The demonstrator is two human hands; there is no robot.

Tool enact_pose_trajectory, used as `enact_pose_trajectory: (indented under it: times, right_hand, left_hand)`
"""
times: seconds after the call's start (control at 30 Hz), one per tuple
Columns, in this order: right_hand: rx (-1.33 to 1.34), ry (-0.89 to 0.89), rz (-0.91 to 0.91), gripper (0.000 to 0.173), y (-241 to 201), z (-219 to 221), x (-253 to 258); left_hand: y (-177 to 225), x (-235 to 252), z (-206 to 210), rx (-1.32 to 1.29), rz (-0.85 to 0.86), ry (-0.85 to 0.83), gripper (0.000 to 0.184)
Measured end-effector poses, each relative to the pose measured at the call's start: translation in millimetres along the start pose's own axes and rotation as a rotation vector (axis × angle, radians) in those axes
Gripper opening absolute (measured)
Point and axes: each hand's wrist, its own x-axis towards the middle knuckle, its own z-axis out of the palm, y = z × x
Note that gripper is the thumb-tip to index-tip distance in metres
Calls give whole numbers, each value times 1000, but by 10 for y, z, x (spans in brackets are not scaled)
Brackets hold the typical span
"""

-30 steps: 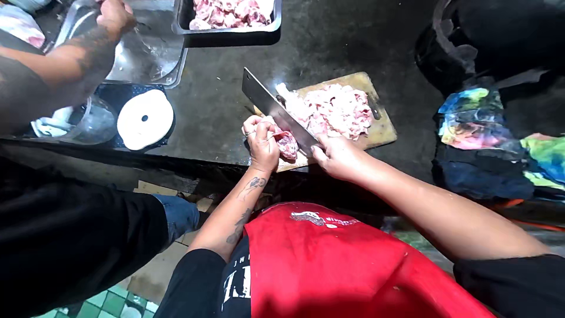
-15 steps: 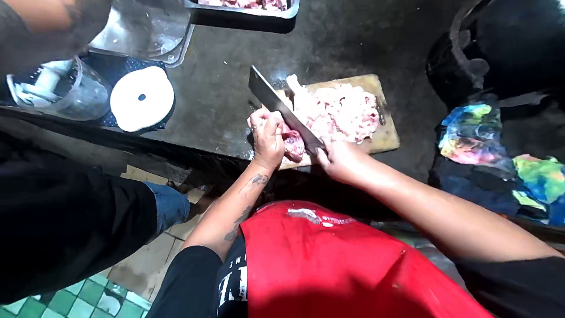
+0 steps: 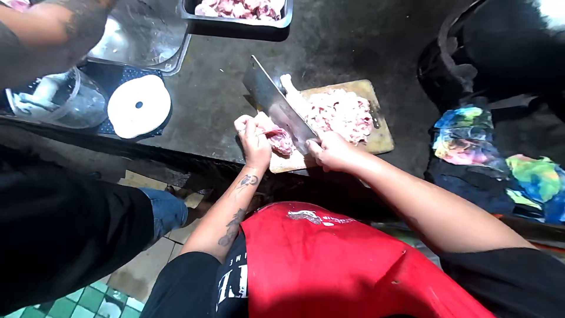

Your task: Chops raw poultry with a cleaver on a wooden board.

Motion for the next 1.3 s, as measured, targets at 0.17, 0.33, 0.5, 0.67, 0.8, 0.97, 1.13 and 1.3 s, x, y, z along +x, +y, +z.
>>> enact_pose_trajectory:
  times: [0.17, 0.33, 0.5, 0.67, 0.8, 0.97, 1.13, 1.3]
  right_hand:
    - [-76, 160, -95, 34, -170, -107, -262]
    - [-147, 655, -530, 27, -480, -336, -488]
    - [-289, 362, -212, 25, -348, -49, -443]
    - [-383, -70, 81, 25, -250, 24, -243]
    - [-362, -97, 84, 31, -422, -25, 13]
    - [-301, -61, 12, 32, -582, -21, 353]
    - [-336, -42, 35, 26, -171, -34, -214]
    - [-134, -154, 204, 32, 150, -242, -819]
  left_hand:
    - [7, -49, 17, -52, 1, 45, 20]
    - [2, -56, 25, -76, 41, 60, 24]
    - [9, -51, 11, -55, 40, 62, 22]
    - [7, -57, 15, -70, 35, 35, 22]
    - [16, -44, 12, -57, 40, -27, 21]
    - [4, -40, -10, -55, 33, -31, 21]
    - [-15, -20, -87, -57, -16, -24, 21]
    - [48, 223, -407, 21, -28, -284, 24]
